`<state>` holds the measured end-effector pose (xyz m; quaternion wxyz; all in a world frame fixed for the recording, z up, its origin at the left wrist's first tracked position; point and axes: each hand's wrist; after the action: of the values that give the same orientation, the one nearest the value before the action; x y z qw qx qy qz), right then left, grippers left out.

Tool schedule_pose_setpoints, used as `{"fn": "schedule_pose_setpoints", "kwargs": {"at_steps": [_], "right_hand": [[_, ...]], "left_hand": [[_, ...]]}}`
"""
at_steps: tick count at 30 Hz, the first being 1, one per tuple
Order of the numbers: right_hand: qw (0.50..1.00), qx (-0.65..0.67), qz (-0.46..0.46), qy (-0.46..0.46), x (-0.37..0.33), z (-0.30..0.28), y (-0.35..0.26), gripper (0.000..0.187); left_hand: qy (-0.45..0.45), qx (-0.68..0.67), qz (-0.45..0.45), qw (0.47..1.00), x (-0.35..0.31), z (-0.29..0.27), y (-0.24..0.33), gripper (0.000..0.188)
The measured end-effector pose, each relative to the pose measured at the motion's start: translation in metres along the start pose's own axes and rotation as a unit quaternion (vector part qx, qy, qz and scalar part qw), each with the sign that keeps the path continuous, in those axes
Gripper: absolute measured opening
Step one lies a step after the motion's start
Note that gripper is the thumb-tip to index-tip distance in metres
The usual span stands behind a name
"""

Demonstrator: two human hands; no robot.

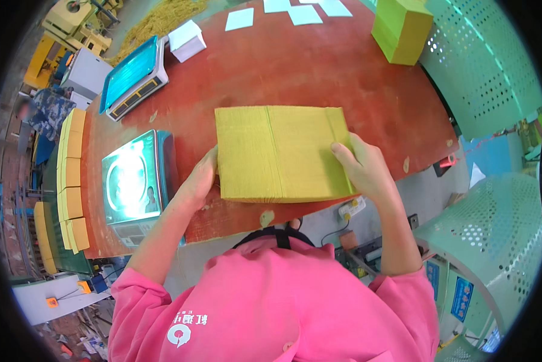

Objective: Stack and weigh bundles of yellow paper pads on a scale.

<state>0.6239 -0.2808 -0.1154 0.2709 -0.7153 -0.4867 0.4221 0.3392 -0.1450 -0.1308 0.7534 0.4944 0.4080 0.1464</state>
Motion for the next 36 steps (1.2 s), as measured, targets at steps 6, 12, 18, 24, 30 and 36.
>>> {"fn": "schedule_pose_setpoints", "kwargs": {"at_steps": [6,12,18,24,30,36], "right_hand": [[0.991,0.134,-0.020,0.007,-0.002,0.020,0.056,0.051],[0.962,0.270,-0.020,0.017,-0.011,0.029,0.070,0.043],[0.892,0.424,-0.137,0.074,0.005,0.083,0.063,0.048],[0.867,0.482,-0.107,0.071,-0.010,0.072,0.020,0.050],[0.907,0.406,-0.074,0.084,0.004,0.070,0.048,0.052],[0.910,0.398,-0.066,0.093,0.004,0.052,0.056,0.053]], "left_hand": [[-0.008,0.110,-0.097,0.989,0.013,-0.041,-0.034,0.061],[0.033,0.223,0.099,0.969,0.030,-0.055,-0.059,0.061],[-0.036,-0.235,0.118,0.964,0.037,-0.012,-0.099,0.062],[-0.014,-0.220,0.118,0.968,0.020,0.013,-0.083,0.061],[0.042,0.001,0.174,0.984,0.027,0.003,-0.074,0.059],[-0.036,-0.187,0.082,0.978,0.017,-0.017,-0.066,0.064]]}}
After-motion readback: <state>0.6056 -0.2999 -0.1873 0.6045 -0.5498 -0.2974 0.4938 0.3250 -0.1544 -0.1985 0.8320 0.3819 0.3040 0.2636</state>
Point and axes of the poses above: each hand's wrist, its own x-axis towards the middle knuckle, its own z-axis out of the palm, y = z × x, and after that the axes turned 14 degrees about -y, right-handed
